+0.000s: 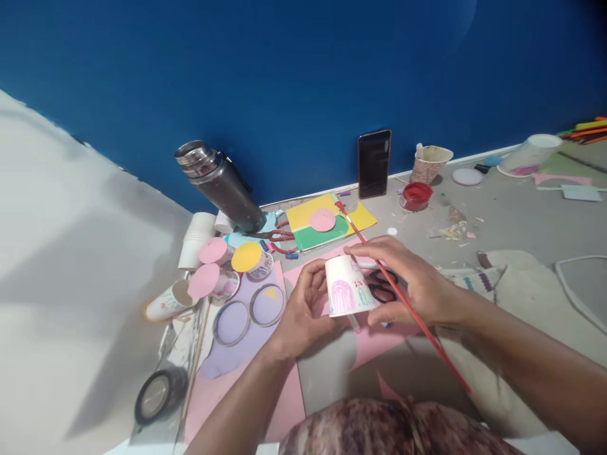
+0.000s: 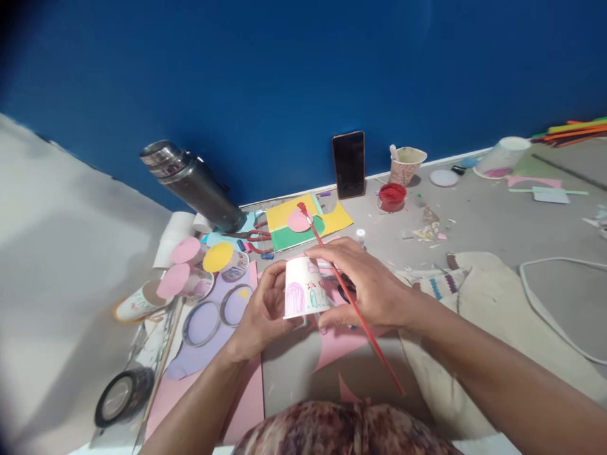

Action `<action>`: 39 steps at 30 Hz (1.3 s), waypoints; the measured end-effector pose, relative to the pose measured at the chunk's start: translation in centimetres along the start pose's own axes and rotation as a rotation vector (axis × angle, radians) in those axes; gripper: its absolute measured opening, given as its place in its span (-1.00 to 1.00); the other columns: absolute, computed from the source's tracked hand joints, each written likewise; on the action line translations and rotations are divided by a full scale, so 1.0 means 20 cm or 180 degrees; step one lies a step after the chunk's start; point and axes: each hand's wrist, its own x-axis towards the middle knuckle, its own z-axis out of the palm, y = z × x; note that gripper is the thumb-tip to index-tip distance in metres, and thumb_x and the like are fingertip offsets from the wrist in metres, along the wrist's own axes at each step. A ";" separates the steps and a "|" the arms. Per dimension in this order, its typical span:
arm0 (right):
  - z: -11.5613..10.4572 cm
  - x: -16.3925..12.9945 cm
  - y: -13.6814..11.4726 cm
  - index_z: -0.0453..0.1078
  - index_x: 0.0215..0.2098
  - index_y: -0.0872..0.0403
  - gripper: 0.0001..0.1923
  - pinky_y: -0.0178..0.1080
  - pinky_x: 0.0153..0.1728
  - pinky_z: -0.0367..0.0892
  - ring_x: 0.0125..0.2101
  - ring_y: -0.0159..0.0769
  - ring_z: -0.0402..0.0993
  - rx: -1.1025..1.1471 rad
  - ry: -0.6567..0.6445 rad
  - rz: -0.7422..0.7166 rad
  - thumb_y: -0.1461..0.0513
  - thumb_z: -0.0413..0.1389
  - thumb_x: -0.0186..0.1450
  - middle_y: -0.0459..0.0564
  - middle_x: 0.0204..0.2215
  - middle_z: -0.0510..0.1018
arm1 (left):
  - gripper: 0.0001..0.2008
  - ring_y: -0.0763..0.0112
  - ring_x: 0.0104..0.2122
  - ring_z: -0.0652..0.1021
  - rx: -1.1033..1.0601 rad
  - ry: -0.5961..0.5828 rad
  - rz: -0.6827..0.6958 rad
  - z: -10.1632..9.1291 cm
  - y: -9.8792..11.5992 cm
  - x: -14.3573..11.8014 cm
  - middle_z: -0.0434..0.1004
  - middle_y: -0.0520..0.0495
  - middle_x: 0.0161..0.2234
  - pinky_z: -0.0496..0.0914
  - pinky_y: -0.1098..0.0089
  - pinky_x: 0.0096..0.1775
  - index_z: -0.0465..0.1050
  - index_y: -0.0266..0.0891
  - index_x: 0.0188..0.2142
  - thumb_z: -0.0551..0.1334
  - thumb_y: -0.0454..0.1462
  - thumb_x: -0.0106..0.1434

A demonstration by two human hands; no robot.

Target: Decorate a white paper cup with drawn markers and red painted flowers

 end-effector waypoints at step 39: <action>-0.08 0.00 -0.09 0.71 -0.28 -0.03 -0.81 -0.07 -0.44 0.38 -0.49 -0.18 0.42 0.1814 0.1583 0.0320 0.21 0.21 0.39 0.05 -0.51 0.58 | -0.03 0.05 -0.14 0.68 -0.1012 -0.0046 -0.0521 -0.05 0.04 0.02 0.53 -0.29 0.13 0.69 0.14 -0.27 0.35 -0.11 0.28 0.68 -0.21 -0.10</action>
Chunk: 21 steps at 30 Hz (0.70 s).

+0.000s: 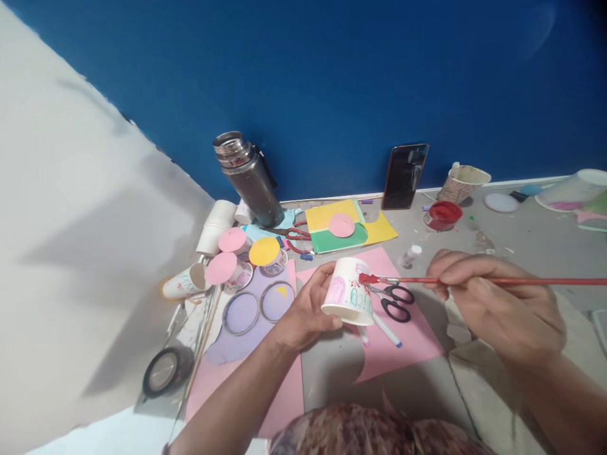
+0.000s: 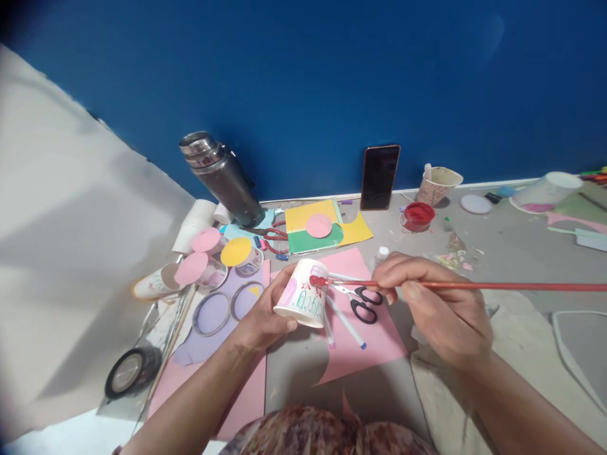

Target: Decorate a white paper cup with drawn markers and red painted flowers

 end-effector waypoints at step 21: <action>-0.05 0.00 0.01 0.69 -0.24 -0.08 -0.75 -0.05 -0.40 0.35 -0.41 -0.11 0.44 -0.0123 -0.0269 -0.0048 0.26 0.14 0.41 0.05 -0.46 0.59 | -0.04 0.01 -0.05 0.65 0.0171 0.0109 0.0015 0.00 -0.01 0.00 0.57 -0.27 0.10 0.61 0.16 -0.17 0.38 -0.11 0.25 0.70 -0.17 -0.13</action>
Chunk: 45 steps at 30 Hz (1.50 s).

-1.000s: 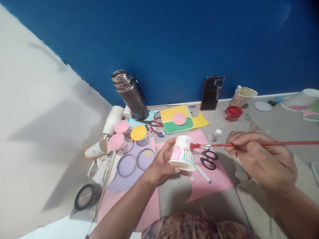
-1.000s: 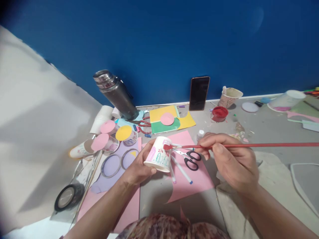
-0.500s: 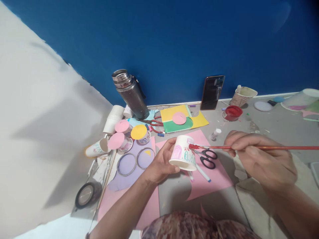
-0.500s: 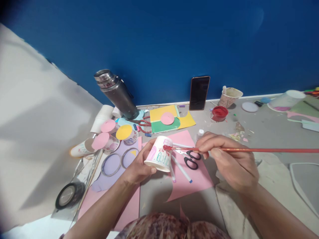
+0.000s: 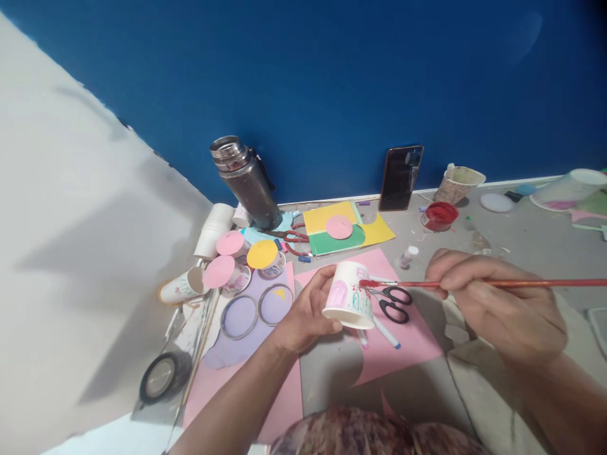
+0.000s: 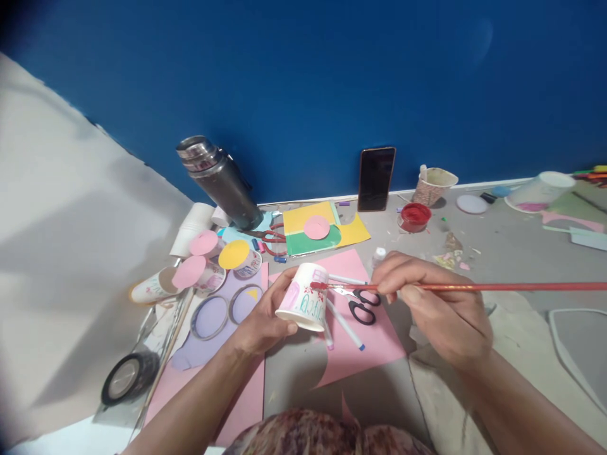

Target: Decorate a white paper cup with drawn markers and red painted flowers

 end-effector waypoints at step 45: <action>0.04 -0.02 0.03 0.66 -0.31 -0.12 -0.80 0.02 -0.44 0.26 -0.44 -0.09 0.36 0.0076 0.0429 0.0233 0.13 0.19 0.42 0.06 -0.47 0.53 | -0.16 0.19 -0.05 0.62 -0.0193 -0.0100 -0.0082 0.01 0.01 0.00 0.60 -0.18 0.07 0.53 0.38 -0.16 0.48 -0.14 0.18 0.65 -0.35 -0.12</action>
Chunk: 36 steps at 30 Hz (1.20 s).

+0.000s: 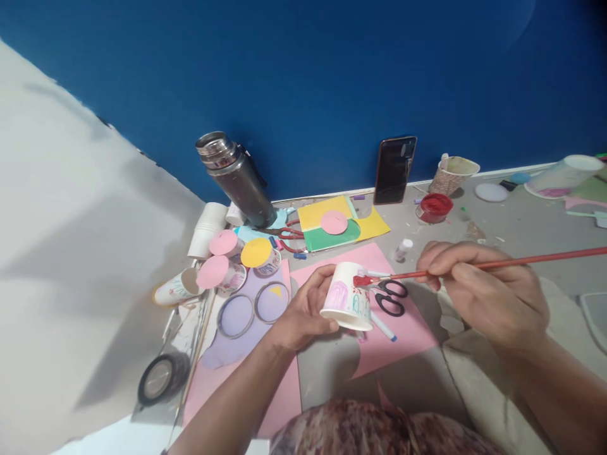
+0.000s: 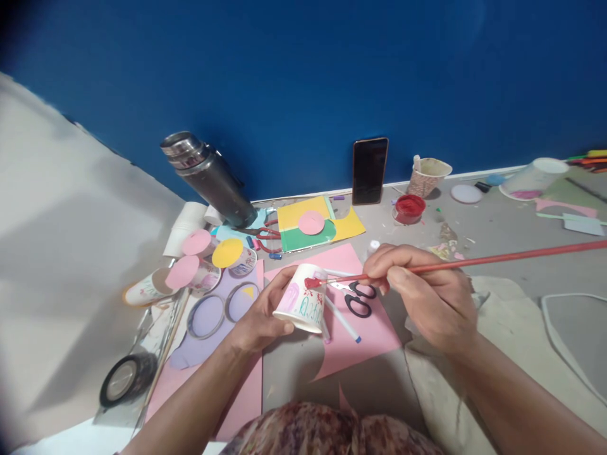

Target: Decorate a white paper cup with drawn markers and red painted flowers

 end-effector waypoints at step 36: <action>-0.01 0.02 -0.02 0.65 -0.32 -0.12 -0.80 0.06 -0.45 0.28 -0.48 -0.07 0.33 0.0099 -0.0117 -0.0105 0.15 0.18 0.40 0.07 -0.48 0.53 | -0.06 0.05 -0.06 0.66 0.0066 0.0081 -0.0124 0.01 0.00 -0.01 0.60 -0.27 0.13 0.56 0.24 -0.15 0.40 -0.13 0.24 0.67 -0.28 -0.13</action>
